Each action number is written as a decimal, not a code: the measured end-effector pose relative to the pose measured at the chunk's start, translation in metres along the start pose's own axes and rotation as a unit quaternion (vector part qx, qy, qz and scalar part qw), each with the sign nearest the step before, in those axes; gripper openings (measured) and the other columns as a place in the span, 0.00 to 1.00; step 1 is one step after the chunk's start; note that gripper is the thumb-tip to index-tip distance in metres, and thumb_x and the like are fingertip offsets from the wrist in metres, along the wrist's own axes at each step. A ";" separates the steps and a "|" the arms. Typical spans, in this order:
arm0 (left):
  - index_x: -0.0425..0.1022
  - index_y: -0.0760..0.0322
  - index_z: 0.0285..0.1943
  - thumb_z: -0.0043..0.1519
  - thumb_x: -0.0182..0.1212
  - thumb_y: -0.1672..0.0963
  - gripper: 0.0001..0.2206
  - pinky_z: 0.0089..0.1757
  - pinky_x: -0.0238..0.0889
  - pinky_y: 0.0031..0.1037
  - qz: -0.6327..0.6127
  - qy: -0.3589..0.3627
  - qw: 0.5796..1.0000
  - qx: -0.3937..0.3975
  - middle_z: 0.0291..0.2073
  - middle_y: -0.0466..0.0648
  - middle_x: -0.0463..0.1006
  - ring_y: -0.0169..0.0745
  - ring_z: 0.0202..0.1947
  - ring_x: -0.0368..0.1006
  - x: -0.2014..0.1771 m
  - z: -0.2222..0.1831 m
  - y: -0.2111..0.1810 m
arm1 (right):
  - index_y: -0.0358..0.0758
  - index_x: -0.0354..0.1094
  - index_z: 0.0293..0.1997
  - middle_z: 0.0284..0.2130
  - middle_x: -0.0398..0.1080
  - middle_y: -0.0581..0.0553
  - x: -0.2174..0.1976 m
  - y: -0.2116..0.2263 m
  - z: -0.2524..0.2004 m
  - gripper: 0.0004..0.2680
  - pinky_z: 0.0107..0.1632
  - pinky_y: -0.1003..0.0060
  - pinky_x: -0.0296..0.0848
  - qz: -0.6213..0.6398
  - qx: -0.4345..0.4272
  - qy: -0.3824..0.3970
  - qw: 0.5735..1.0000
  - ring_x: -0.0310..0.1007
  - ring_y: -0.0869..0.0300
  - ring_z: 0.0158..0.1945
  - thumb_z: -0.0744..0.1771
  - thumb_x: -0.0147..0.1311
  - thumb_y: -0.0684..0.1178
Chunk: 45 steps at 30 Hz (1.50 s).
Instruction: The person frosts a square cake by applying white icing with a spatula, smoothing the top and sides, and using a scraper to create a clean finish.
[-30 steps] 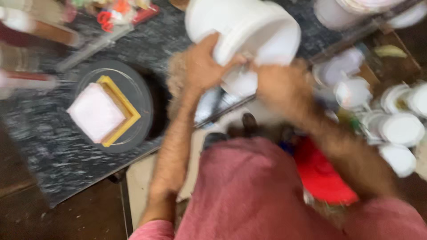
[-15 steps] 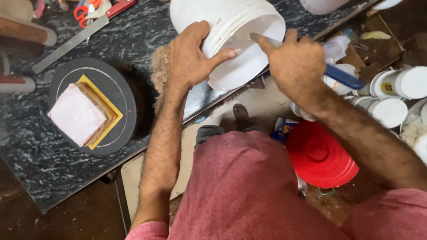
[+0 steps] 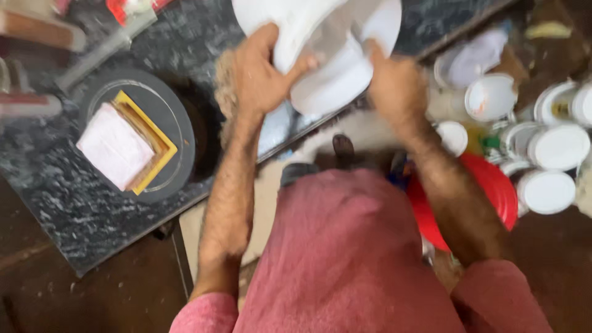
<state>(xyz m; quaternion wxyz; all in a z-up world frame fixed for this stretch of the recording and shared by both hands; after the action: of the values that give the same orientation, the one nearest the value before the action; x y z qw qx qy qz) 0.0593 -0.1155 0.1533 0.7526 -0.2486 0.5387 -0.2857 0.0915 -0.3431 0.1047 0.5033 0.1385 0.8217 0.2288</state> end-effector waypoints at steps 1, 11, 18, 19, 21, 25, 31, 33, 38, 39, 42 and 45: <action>0.64 0.67 0.31 0.53 0.82 0.44 0.30 0.29 0.58 0.34 0.024 -0.010 0.999 0.040 0.24 0.49 0.63 0.40 0.25 0.59 -0.005 0.007 -0.006 | 0.42 0.64 0.66 0.36 0.75 0.29 0.003 0.014 -0.009 0.13 0.36 0.42 0.75 0.001 -0.009 -0.013 1.000 0.78 0.38 0.38 0.72 0.46 0.47; 0.65 0.66 0.31 0.52 0.82 0.47 0.27 0.30 0.57 0.32 0.011 -0.018 1.000 -0.015 0.24 0.46 0.63 0.36 0.27 0.59 -0.013 0.008 -0.001 | 0.48 0.67 0.66 0.30 0.76 0.31 0.007 0.036 -0.024 0.19 0.35 0.45 0.76 -0.122 -0.217 -0.052 0.967 0.78 0.39 0.33 0.66 0.50 0.43; 0.60 0.65 0.31 0.51 0.83 0.47 0.30 0.31 0.56 0.31 -0.079 -0.063 0.994 -0.048 0.26 0.45 0.60 0.35 0.29 0.57 -0.001 -0.012 0.023 | 0.42 0.66 0.65 0.22 0.73 0.36 0.035 0.042 -0.057 0.14 0.33 0.52 0.74 0.312 -0.139 0.107 0.934 0.76 0.46 0.25 0.70 0.48 0.42; 0.60 0.65 0.33 0.52 0.82 0.48 0.28 0.32 0.58 0.29 -0.179 -0.067 0.977 -0.093 0.27 0.42 0.61 0.33 0.30 0.58 0.001 -0.017 0.030 | 0.42 0.66 0.65 0.22 0.73 0.36 0.028 0.036 -0.057 0.14 0.33 0.52 0.74 0.302 -0.132 0.110 0.938 0.76 0.46 0.25 0.70 0.48 0.42; 0.61 0.65 0.33 0.52 0.82 0.49 0.27 0.32 0.56 0.28 -0.125 -0.094 0.984 -0.090 0.27 0.42 0.60 0.33 0.30 0.57 -0.005 -0.029 0.035 | 0.47 0.58 0.75 0.28 0.68 0.37 0.017 0.021 -0.040 0.18 0.29 0.52 0.58 0.460 0.017 0.113 0.881 0.54 0.42 0.22 0.73 0.42 0.41; 0.62 0.65 0.33 0.53 0.83 0.52 0.25 0.31 0.53 0.28 -0.123 -0.150 0.975 -0.111 0.27 0.41 0.58 0.33 0.30 0.54 0.009 -0.028 0.035 | 0.46 0.55 0.77 0.39 0.68 0.38 0.021 0.031 -0.044 0.21 0.42 0.51 0.71 0.058 -0.279 -0.182 0.941 0.71 0.44 0.40 0.72 0.47 0.37; 0.60 0.63 0.33 0.57 0.82 0.51 0.26 0.32 0.56 0.27 -0.182 -0.221 0.949 -0.134 0.30 0.40 0.60 0.31 0.30 0.56 0.012 -0.031 0.043 | 0.54 0.57 0.75 0.40 0.63 0.35 0.044 0.000 -0.079 0.25 0.37 0.49 0.72 -0.162 -0.247 -0.182 0.938 0.70 0.42 0.36 0.67 0.53 0.38; 0.61 0.62 0.32 0.56 0.83 0.51 0.26 0.32 0.55 0.27 -0.147 -0.224 0.957 -0.113 0.30 0.40 0.60 0.31 0.30 0.57 0.009 -0.030 0.044 | 0.54 0.59 0.74 0.40 0.64 0.34 0.025 -0.020 -0.109 0.25 0.33 0.49 0.72 -0.205 -0.219 -0.099 0.949 0.70 0.44 0.32 0.66 0.53 0.38; 0.59 0.64 0.32 0.57 0.83 0.49 0.28 0.32 0.56 0.27 -0.142 -0.224 0.960 -0.087 0.31 0.42 0.59 0.31 0.30 0.58 0.008 -0.035 0.045 | 0.58 0.61 0.71 0.39 0.67 0.37 -0.042 -0.054 -0.152 0.25 0.30 0.53 0.74 -0.253 -0.103 0.035 0.961 0.74 0.48 0.32 0.64 0.54 0.40; 0.61 0.63 0.33 0.57 0.82 0.49 0.26 0.32 0.57 0.27 -0.160 -0.208 0.960 -0.096 0.31 0.40 0.61 0.30 0.31 0.59 0.007 -0.035 0.046 | 0.59 0.63 0.69 0.40 0.70 0.41 -0.050 -0.058 -0.153 0.23 0.31 0.54 0.75 -0.216 -0.087 0.031 0.972 0.75 0.51 0.32 0.65 0.54 0.42; 0.63 0.63 0.33 0.57 0.82 0.48 0.26 0.32 0.58 0.27 -0.186 -0.183 0.959 -0.111 0.30 0.40 0.62 0.30 0.30 0.60 0.006 -0.039 0.049 | 0.43 0.63 0.73 0.33 0.70 0.41 -0.028 -0.071 -0.110 0.16 0.34 0.63 0.71 0.181 -0.045 0.051 0.981 0.70 0.56 0.32 0.73 0.44 0.47; 0.61 0.65 0.33 0.56 0.83 0.47 0.29 0.32 0.57 0.28 -0.168 -0.180 0.963 -0.114 0.30 0.42 0.60 0.32 0.30 0.58 0.013 -0.038 0.049 | 0.31 0.60 0.60 0.37 0.67 0.50 0.050 -0.062 -0.039 0.11 0.36 0.71 0.67 0.385 -0.069 0.135 0.910 0.68 0.65 0.35 0.75 0.48 0.49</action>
<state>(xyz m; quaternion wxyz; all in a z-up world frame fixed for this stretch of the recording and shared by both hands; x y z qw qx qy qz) 0.0346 -0.0923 0.0998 0.7449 -0.4670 0.3742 -0.2950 0.0347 -0.3823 0.0497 0.2688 0.3774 0.7467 0.4772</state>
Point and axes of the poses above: each hand's wrist, its own z-axis towards the middle knuckle, its own x-axis out of the palm, y = z × x, the point moved 3 cm from there along z, towards the middle knuckle
